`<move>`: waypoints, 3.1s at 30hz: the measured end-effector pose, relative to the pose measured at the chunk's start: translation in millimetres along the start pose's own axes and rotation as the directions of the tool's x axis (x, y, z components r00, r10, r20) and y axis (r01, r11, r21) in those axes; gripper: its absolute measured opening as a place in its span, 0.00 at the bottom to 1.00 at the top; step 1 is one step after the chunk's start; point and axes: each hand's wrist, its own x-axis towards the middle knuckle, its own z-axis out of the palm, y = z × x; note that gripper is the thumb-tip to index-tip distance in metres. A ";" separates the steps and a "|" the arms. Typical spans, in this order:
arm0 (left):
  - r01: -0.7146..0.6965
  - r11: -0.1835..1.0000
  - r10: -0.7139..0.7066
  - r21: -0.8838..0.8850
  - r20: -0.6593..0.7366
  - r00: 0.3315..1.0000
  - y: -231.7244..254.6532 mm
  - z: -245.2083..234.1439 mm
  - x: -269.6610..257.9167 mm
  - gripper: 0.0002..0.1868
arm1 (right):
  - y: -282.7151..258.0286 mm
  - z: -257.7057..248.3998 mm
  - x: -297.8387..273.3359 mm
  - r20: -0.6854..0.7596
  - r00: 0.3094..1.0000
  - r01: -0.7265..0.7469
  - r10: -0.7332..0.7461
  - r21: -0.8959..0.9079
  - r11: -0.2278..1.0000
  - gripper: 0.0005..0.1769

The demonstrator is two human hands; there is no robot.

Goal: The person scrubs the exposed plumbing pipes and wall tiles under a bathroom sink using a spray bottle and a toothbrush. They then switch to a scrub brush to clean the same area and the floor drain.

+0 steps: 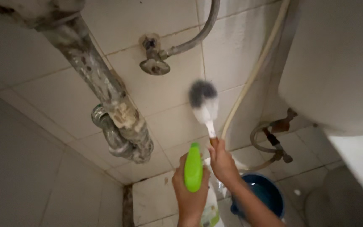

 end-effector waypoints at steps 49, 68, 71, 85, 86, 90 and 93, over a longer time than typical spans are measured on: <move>-0.276 0.810 0.450 0.517 -0.248 0.858 202.8 -306.7 163.7 0.12 | -119.6 31.9 -85.8 0.808 0.546 0.158 0.223 -0.361 0.919 0.28; -0.279 0.934 0.336 0.221 -0.289 0.897 236.7 -377.1 116.3 0.18 | -496.2 84.7 -70.7 0.009 0.992 0.123 -0.126 0.151 0.981 0.23; -0.428 0.868 0.490 0.252 -0.285 0.824 240.9 -379.8 126.0 0.24 | -474.6 99.7 -103.5 0.092 0.995 -0.043 0.042 0.010 0.999 0.22; -0.344 0.916 0.386 0.206 -0.222 0.895 250.5 -423.2 135.9 0.16 | -499.3 80.3 -73.0 0.102 0.982 -0.181 0.157 0.306 0.935 0.29; -0.392 0.894 0.438 0.219 -0.242 0.866 247.8 -422.3 134.7 0.17 | -513.2 82.5 -59.9 0.154 0.976 -0.211 0.152 0.504 0.838 0.31; -0.352 0.932 0.361 0.084 -0.183 0.914 241.7 -428.8 138.4 0.15 | -532.8 118.4 -62.3 0.152 0.988 -0.029 -0.028 0.360 0.932 0.35; -0.352 0.933 0.360 0.078 -0.133 0.924 240.4 -431.7 149.8 0.17 | -508.0 120.0 -98.4 0.265 0.945 -0.235 0.192 0.141 0.962 0.27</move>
